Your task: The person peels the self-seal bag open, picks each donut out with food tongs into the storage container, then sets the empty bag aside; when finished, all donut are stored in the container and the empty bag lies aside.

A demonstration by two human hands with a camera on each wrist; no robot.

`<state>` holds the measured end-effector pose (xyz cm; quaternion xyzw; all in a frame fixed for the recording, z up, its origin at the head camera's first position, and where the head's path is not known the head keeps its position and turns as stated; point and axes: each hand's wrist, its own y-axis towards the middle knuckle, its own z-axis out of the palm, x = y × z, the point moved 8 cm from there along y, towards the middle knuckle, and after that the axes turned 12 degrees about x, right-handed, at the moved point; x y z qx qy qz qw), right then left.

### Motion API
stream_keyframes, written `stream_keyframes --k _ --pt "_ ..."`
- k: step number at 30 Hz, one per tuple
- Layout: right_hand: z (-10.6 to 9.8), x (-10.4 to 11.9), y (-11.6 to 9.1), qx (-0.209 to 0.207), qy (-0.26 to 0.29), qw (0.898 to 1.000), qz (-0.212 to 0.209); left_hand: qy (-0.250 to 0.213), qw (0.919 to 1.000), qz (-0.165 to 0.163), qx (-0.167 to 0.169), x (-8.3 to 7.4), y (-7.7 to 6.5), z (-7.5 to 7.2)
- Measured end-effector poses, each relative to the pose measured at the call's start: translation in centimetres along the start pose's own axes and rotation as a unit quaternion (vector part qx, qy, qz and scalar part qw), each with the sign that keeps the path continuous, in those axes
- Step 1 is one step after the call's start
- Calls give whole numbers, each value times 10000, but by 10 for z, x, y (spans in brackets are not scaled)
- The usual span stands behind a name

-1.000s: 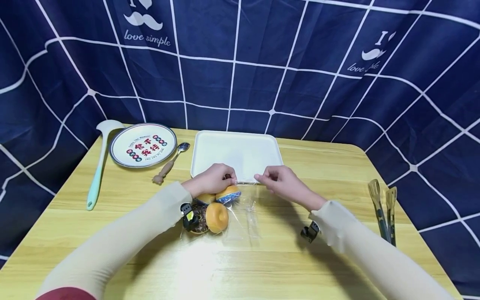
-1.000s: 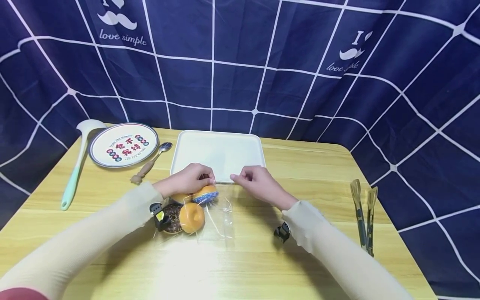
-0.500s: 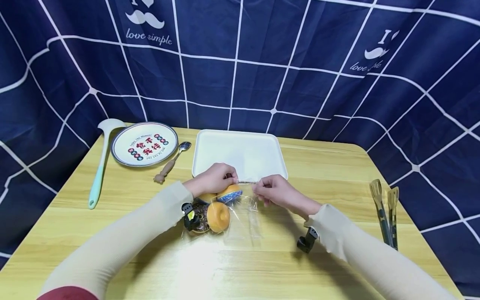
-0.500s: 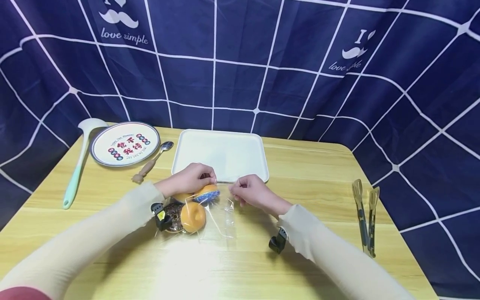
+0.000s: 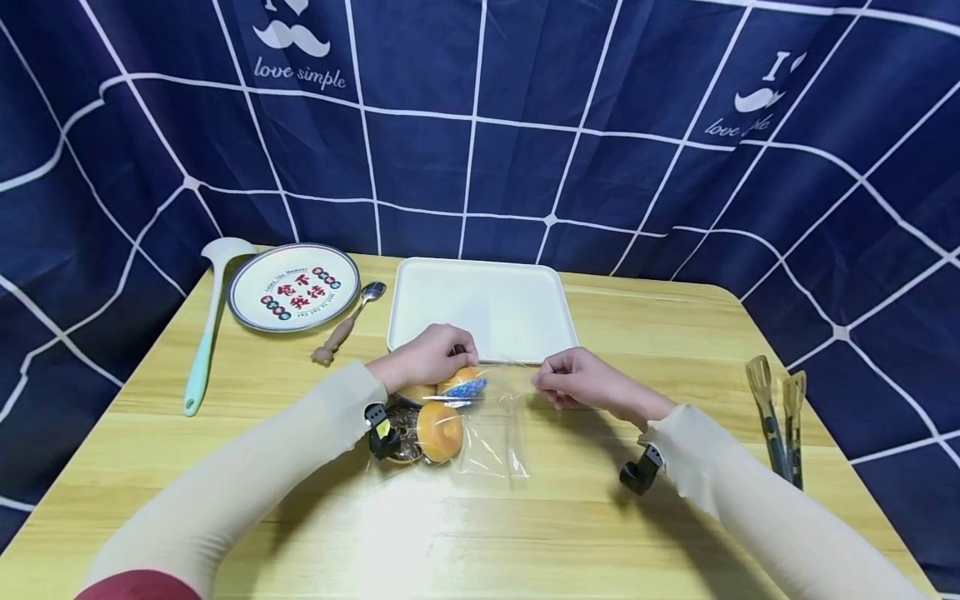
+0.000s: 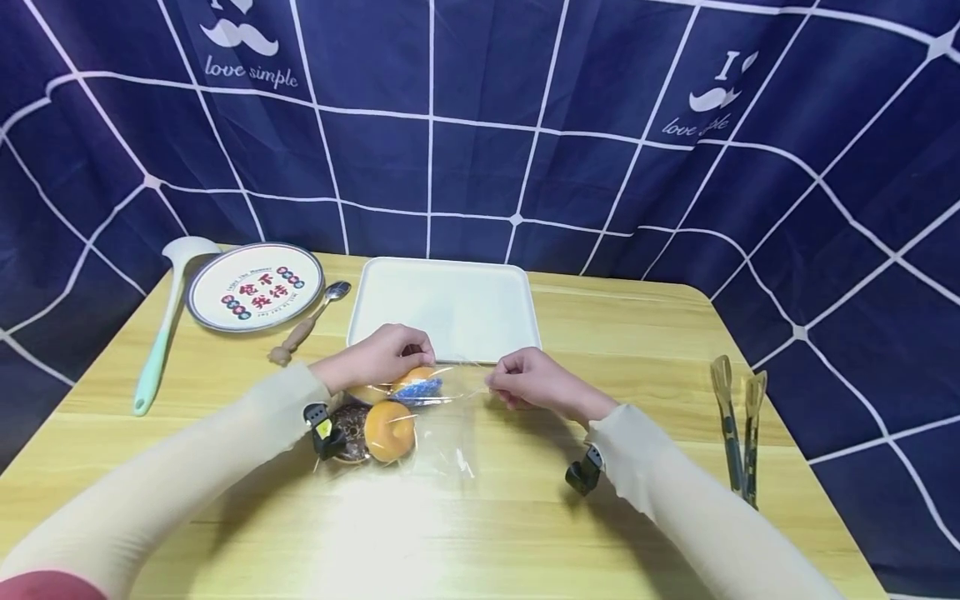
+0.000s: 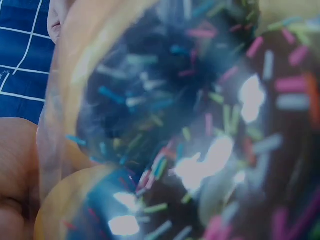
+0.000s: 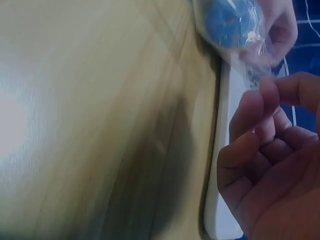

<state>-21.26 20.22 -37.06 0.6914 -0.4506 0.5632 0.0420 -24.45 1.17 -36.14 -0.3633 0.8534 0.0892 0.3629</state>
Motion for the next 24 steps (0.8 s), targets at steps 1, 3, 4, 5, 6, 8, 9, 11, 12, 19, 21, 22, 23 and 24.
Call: stream_keyframes --k 1,3,4,5,6,8,9,11,12,19,21,22,23,24 --pt "-1 -2 0 7 39 10000 17 -21 10000 -3 4 -1 0 0" --pt "-3 -5 -1 -21 159 9998 85 -47 10000 -28 24 -2 -1 0" --pt "-3 -6 -2 -50 213 9997 105 -56 10000 -59 48 -2 -1 0" --pt "-3 -6 -2 -87 263 9995 130 -52 9999 -81 75 -2 -1 0" --pt "-3 -6 -2 -113 333 9993 148 -49 9999 -113 111 -2 -1 -1" --pt "-1 -3 -4 -195 358 9990 182 -53 9996 -188 203 -2 0 -2" --pt "1 -1 -5 -223 322 9991 187 -70 9994 -229 262 -2 0 -3" --pt "6 3 -7 -280 205 9991 248 -129 9987 -309 376 -3 1 -4" --pt "9 5 -8 -287 151 9991 279 -193 9982 -369 432 -3 1 -4" --pt "29 13 -8 -378 110 9988 275 -1242 9862 -678 857 2 -3 -1" --pt "31 14 -8 -358 216 9989 219 -1674 9787 -696 965 6 -4 1" --pt "31 14 -8 -307 242 9991 191 -1850 9752 -694 999 8 -4 2" --pt "31 13 -8 -251 274 9992 160 -1973 9727 -668 1023 10 -4 3" --pt "31 13 -8 -184 311 9993 119 -2070 9708 -634 1037 12 -4 3"
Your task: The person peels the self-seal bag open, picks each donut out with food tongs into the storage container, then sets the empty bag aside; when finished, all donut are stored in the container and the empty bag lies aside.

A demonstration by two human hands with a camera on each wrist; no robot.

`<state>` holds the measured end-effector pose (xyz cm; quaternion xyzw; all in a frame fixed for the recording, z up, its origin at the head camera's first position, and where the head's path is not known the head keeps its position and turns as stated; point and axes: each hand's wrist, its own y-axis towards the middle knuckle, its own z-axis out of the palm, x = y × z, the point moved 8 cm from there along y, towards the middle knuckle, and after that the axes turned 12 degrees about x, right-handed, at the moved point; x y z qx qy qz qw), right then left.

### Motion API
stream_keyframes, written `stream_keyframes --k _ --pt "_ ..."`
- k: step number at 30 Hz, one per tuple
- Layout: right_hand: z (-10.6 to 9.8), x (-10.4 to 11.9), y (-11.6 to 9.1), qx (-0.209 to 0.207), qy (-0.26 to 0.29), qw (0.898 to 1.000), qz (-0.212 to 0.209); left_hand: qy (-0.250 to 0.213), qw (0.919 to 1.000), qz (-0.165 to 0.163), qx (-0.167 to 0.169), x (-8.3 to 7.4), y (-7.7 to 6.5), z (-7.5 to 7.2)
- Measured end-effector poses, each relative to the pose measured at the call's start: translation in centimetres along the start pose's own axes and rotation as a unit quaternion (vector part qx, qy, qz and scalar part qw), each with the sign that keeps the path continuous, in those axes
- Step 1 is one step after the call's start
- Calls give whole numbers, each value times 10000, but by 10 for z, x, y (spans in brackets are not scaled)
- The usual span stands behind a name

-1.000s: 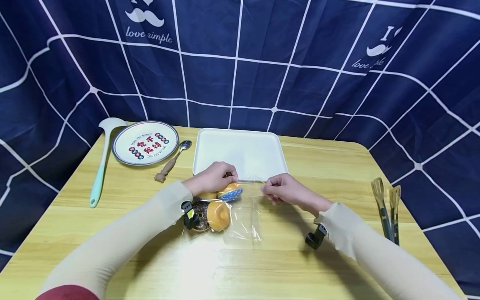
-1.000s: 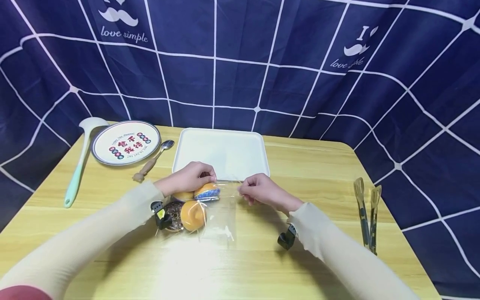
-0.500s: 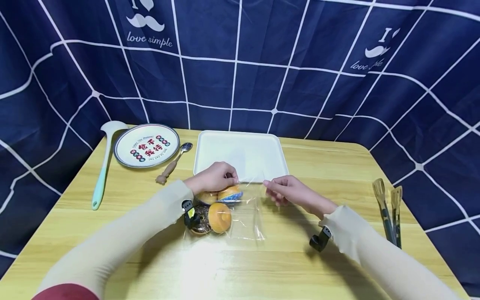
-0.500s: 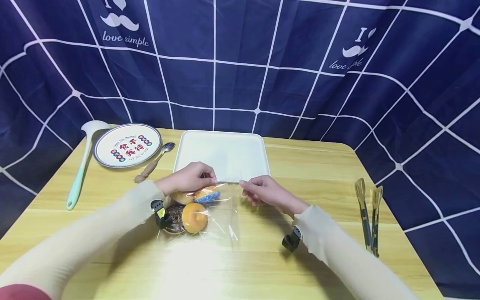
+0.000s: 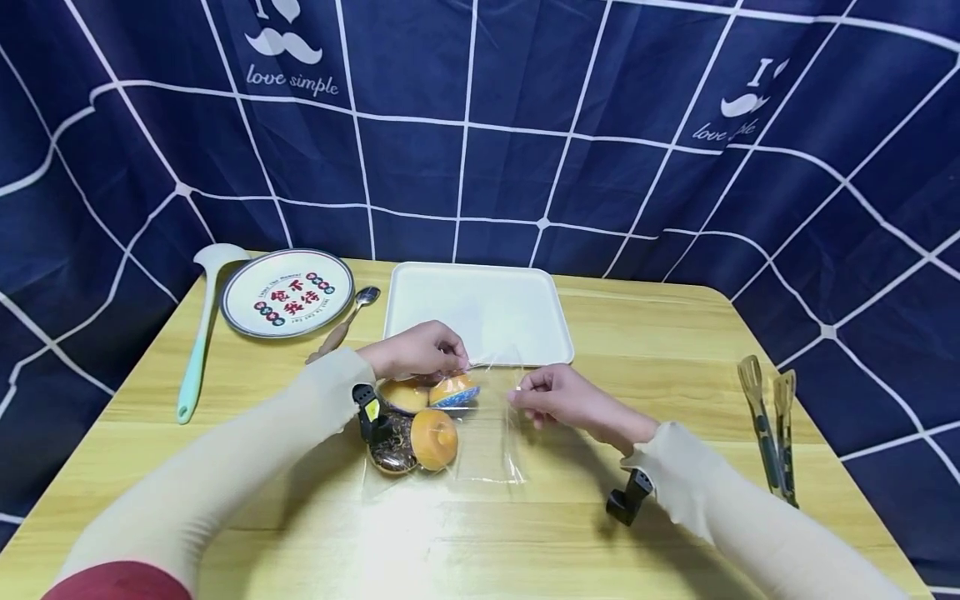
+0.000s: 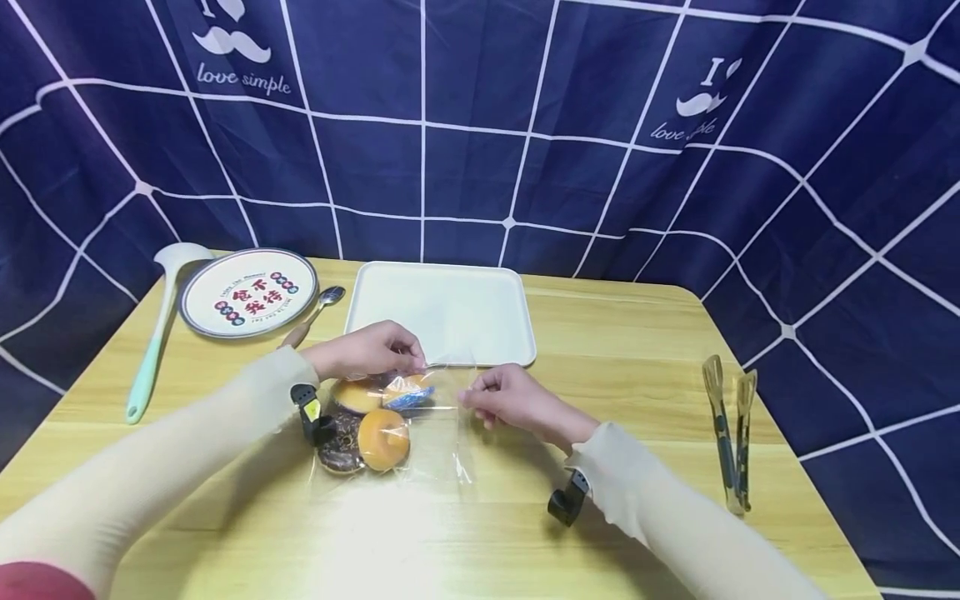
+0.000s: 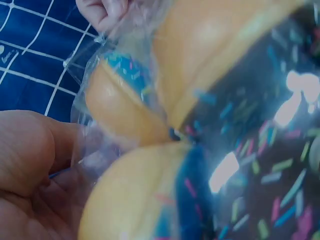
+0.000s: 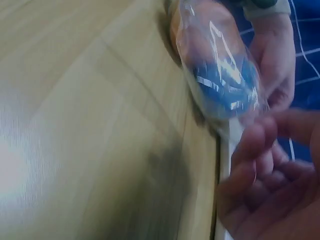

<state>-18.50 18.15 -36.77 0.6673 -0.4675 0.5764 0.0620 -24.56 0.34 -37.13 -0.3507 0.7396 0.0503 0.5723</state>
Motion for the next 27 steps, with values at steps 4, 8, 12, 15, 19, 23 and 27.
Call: stream_keyframes --k 4,8,12,15,19,23,27 --pt "-3 -3 0 314 140 9993 -139 -114 9999 92 14 6 1 -3" --pt "-7 -10 -1 570 236 9977 -279 -182 9998 82 28 10 1 -5" --pt "-12 -18 -3 695 299 9966 -326 -310 9995 68 39 14 3 -6" --pt "-16 -24 -4 654 402 9966 -304 -424 9990 79 65 13 4 -5" --pt "-15 -28 -6 652 595 9957 -274 -440 9990 55 58 10 4 -2" --pt "-7 -29 -8 746 779 9937 -294 -363 9992 -148 64 11 0 0" --pt "0 -27 -10 639 721 9949 -290 -209 9993 -274 141 12 -6 2"
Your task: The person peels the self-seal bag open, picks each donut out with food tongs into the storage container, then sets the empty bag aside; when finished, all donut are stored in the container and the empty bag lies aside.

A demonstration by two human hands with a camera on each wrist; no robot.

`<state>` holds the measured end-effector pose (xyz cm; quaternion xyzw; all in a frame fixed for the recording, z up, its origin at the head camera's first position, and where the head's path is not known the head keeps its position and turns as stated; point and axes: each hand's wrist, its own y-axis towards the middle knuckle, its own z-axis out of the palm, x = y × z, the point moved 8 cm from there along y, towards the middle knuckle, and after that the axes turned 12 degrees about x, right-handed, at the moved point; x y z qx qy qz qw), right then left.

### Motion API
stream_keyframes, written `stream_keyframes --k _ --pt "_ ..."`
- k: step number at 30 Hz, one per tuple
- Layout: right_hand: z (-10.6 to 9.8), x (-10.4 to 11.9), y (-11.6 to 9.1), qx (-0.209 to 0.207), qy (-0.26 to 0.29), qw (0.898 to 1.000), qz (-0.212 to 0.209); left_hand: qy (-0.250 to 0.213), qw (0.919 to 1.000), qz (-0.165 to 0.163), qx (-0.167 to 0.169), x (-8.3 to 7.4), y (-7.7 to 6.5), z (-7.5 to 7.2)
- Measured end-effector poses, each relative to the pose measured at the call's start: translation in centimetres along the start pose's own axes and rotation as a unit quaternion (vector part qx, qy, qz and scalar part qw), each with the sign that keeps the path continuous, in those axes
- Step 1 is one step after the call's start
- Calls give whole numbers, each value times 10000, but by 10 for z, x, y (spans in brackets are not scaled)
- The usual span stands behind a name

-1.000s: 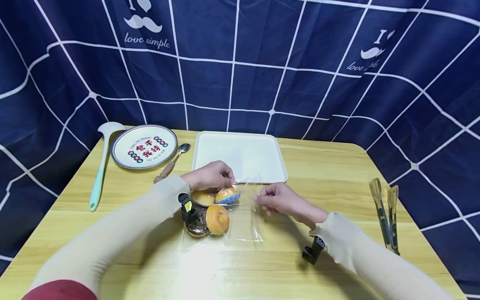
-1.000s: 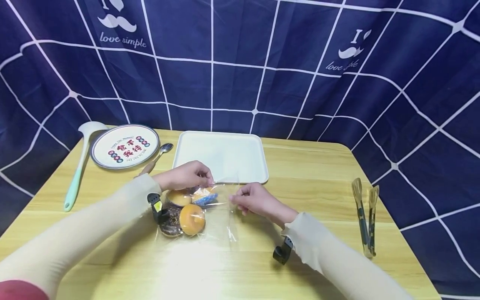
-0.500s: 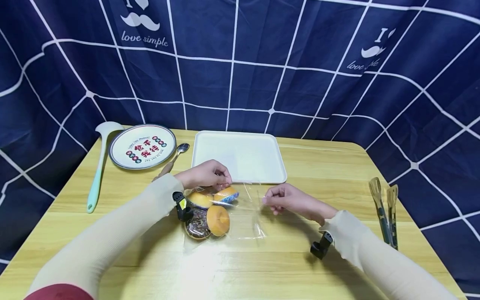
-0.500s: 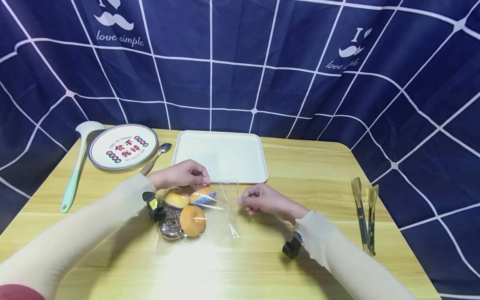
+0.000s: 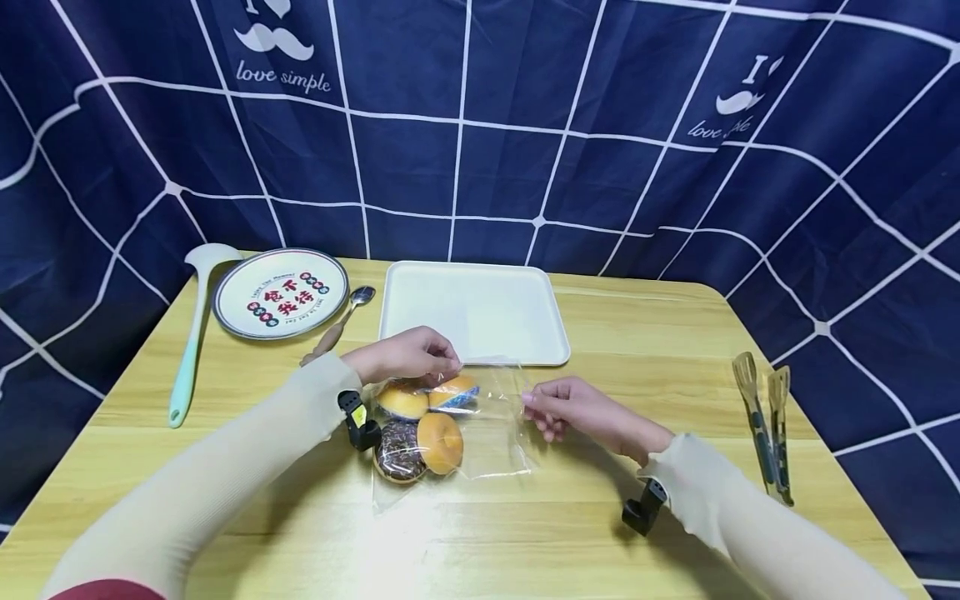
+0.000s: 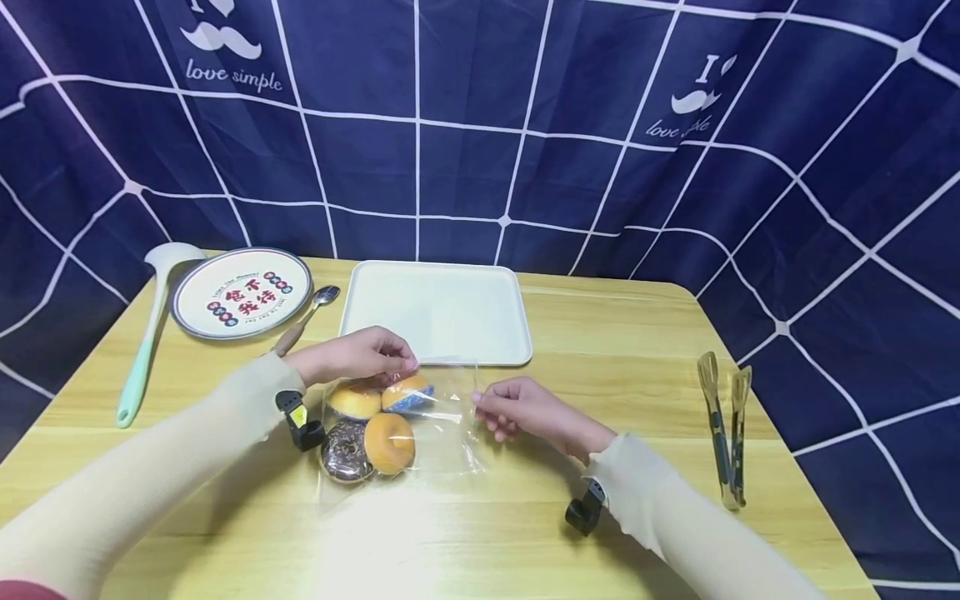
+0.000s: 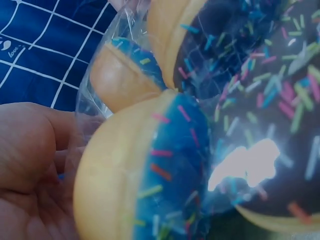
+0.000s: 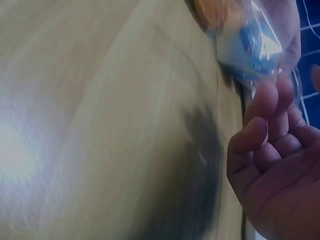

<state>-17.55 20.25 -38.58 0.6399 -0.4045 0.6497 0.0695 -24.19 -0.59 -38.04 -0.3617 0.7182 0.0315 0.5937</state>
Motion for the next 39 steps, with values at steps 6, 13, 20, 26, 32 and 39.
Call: stream_keyframes --k 6,13,20,26,32,39 --pt "7 4 -2 -304 -136 9994 48 6 9999 -54 93 3 -8 0" --pt "10 4 -1 -345 34 9994 11 -2 9999 67 -75 4 -6 0" --pt "7 1 -5 -78 -74 9999 -70 203 9994 203 -176 3 -4 -5" --pt "0 -4 -10 -12 -167 9998 -72 204 9995 215 -123 3 -2 -6" --pt "-2 -9 -12 14 -13 10000 27 314 9989 281 -183 1 -4 -7" --pt "3 -7 -16 -320 -147 9993 155 637 9974 212 -270 4 -17 -9"
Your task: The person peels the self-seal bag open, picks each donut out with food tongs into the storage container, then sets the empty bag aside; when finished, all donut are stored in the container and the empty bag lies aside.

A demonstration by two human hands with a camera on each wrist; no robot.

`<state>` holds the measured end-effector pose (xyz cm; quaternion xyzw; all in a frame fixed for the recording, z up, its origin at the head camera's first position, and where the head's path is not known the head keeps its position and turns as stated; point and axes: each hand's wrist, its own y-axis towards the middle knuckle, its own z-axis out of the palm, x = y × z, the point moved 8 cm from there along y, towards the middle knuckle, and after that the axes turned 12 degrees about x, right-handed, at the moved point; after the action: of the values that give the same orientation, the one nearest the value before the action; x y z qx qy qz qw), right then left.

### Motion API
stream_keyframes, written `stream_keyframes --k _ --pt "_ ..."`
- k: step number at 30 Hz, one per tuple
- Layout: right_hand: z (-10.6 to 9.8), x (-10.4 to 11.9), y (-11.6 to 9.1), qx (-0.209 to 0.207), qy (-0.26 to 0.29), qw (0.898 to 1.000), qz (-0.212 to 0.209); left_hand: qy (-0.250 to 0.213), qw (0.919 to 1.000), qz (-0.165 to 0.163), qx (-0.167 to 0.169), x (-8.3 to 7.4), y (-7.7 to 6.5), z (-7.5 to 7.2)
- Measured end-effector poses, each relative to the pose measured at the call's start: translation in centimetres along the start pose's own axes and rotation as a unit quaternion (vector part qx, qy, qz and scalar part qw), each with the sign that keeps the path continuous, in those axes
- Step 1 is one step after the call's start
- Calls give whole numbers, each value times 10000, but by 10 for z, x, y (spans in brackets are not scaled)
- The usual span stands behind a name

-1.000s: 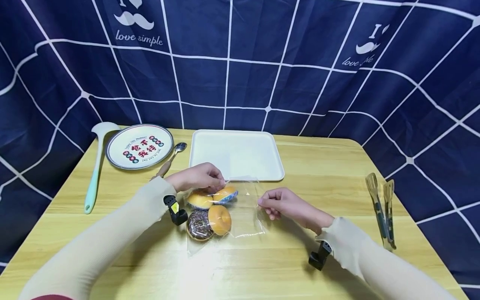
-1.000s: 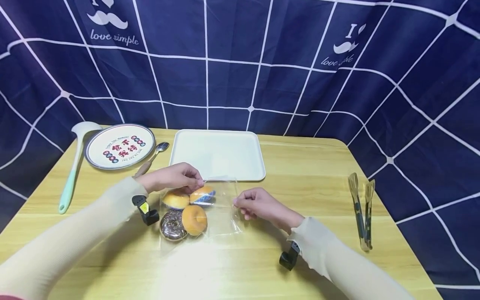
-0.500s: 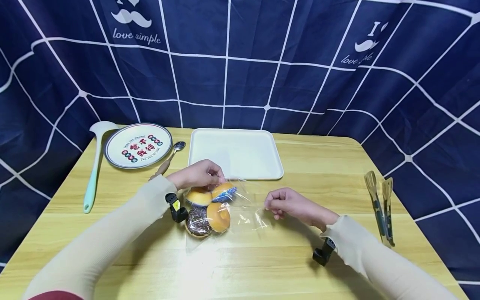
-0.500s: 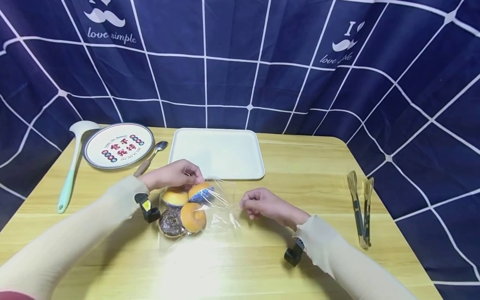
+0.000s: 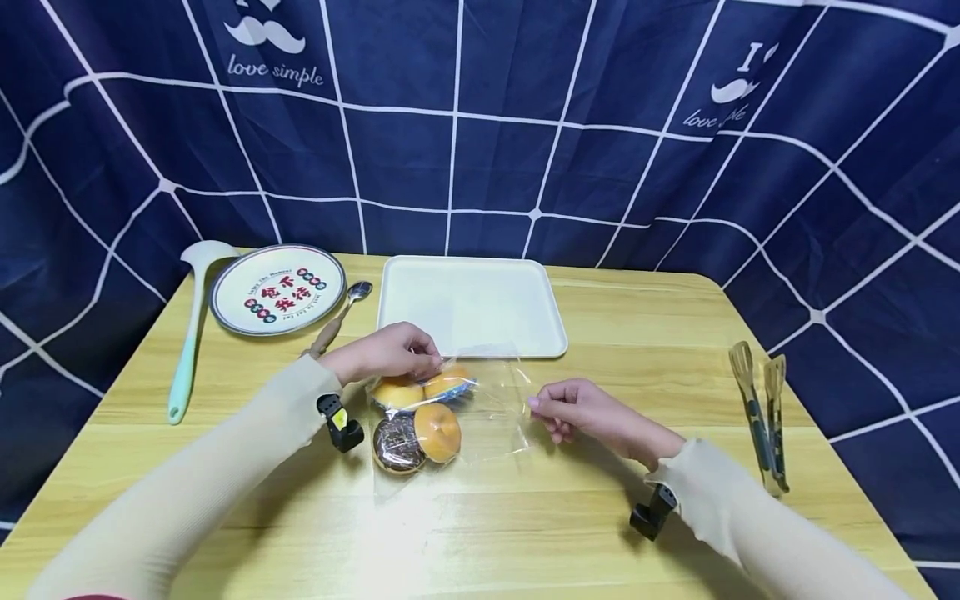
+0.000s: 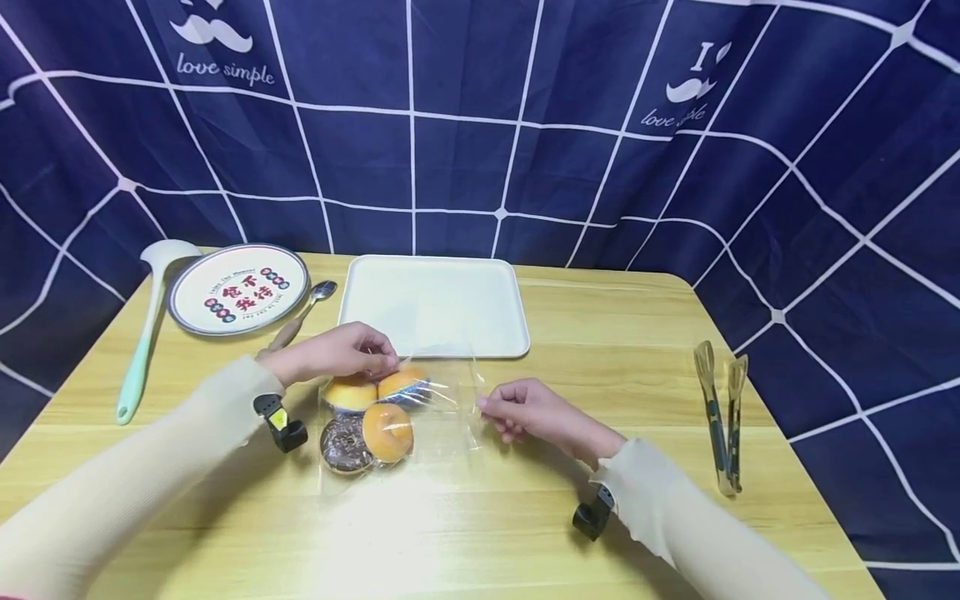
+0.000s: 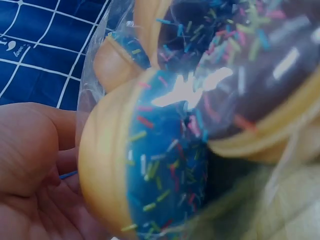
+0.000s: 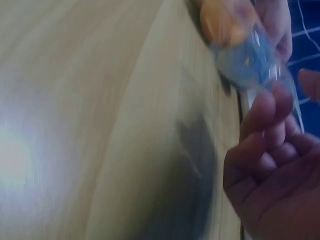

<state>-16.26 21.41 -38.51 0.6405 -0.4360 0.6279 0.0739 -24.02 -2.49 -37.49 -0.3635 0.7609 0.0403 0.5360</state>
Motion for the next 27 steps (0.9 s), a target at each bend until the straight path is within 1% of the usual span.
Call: stream_keyframes --k 5,9,12,15,22,27 --pt "8 7 0 -263 -126 9995 87 113 9999 46 -11 1 -4 0" --pt "11 12 2 -587 -80 9981 179 135 9998 120 -96 1 -3 1" --pt "13 14 2 -702 -63 9973 207 215 9995 194 -146 0 -1 2" --pt "15 14 1 -603 -97 9980 147 257 9992 223 -209 -1 -1 2" --pt "13 4 -3 -67 -20 9999 158 159 9991 266 -272 -1 0 1" --pt "9 -3 -7 208 -65 9997 103 358 9982 405 -271 -3 3 1"
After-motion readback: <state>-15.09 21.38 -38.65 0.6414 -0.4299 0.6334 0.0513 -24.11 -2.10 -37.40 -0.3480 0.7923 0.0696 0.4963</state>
